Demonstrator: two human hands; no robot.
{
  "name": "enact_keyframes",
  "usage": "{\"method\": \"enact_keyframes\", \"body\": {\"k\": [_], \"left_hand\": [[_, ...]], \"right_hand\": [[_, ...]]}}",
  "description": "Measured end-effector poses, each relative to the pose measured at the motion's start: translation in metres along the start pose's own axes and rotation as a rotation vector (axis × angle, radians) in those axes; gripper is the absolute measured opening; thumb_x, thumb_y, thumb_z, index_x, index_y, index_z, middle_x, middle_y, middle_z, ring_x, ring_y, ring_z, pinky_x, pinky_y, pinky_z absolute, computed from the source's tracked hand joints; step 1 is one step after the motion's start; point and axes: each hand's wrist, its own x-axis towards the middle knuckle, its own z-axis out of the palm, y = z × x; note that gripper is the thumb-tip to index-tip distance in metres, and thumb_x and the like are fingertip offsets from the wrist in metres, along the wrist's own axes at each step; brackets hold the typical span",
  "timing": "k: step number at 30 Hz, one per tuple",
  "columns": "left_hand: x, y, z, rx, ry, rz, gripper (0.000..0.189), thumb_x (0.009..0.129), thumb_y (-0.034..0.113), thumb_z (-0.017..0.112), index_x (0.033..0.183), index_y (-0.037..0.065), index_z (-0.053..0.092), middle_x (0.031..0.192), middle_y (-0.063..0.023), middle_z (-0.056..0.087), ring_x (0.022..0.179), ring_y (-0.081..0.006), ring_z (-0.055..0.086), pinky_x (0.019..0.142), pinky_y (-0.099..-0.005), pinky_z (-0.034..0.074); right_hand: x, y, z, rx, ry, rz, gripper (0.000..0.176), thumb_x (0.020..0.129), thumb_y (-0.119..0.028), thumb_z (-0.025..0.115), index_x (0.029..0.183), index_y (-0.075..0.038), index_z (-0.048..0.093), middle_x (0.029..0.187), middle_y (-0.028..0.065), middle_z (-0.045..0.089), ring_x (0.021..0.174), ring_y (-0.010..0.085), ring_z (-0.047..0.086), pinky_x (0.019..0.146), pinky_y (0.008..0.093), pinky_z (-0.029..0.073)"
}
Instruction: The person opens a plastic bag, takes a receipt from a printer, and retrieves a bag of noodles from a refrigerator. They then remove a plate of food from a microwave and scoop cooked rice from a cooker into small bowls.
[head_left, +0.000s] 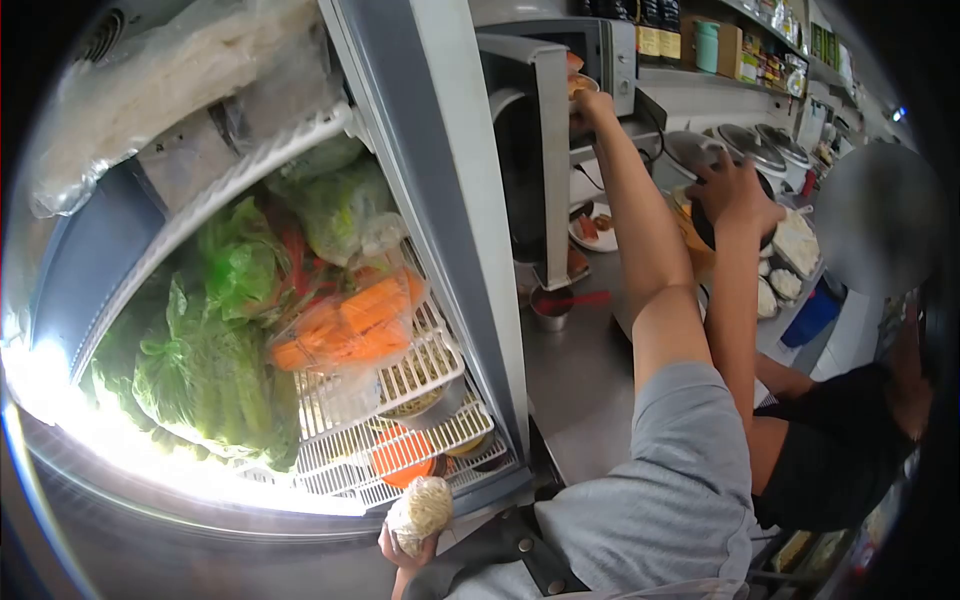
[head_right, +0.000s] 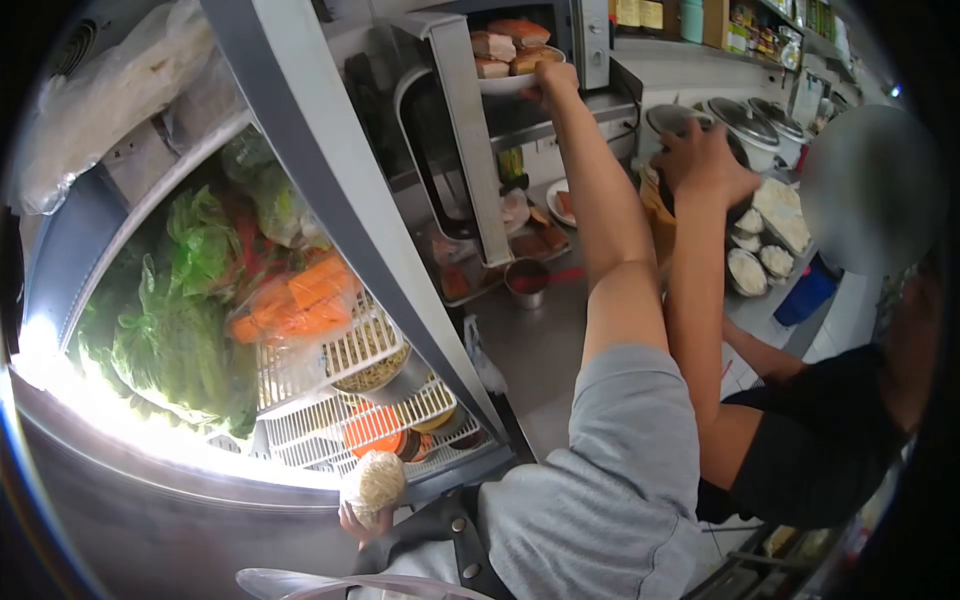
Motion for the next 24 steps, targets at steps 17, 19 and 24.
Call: {"method": "enact_keyframes", "body": {"k": [17,19,24], "left_hand": [[0.067,0.065,-0.005,-0.783,-0.097,-0.693,0.067,0.068,0.021,0.087,0.121,-0.008,0.058,0.111,-0.0179,0.067,0.100,-0.0280,0.066,0.090,-0.0383,0.051],[0.033,0.064,0.010,-0.785,0.000,-0.698,0.066,0.071,0.017,0.085,0.123,-0.009,0.056,0.113,-0.0190,0.066,0.101,-0.0300,0.066,0.091,-0.0386,0.050],[0.015,0.054,0.014,-0.256,-0.268,-0.064,0.091,0.079,0.021,0.085,0.144,-0.008,0.027,0.135,-0.0254,0.047,0.122,-0.0348,0.052,0.104,-0.0447,0.041]], "right_hand": [[-0.246,0.100,-0.185,0.119,-0.059,0.185,0.030,0.085,-0.005,0.051,0.108,0.015,0.056,0.084,0.0212,0.067,0.055,0.0249,0.065,0.045,0.0295,0.055],[-0.275,0.124,-0.200,0.077,-0.037,0.182,0.030,0.084,-0.005,0.051,0.107,0.013,0.057,0.082,0.0191,0.067,0.052,0.0235,0.064,0.043,0.0296,0.054],[-0.343,0.208,-0.226,0.076,0.030,0.280,0.033,0.081,-0.004,0.052,0.111,0.009,0.056,0.078,0.0153,0.066,0.048,0.0207,0.062,0.039,0.0291,0.053]]}}
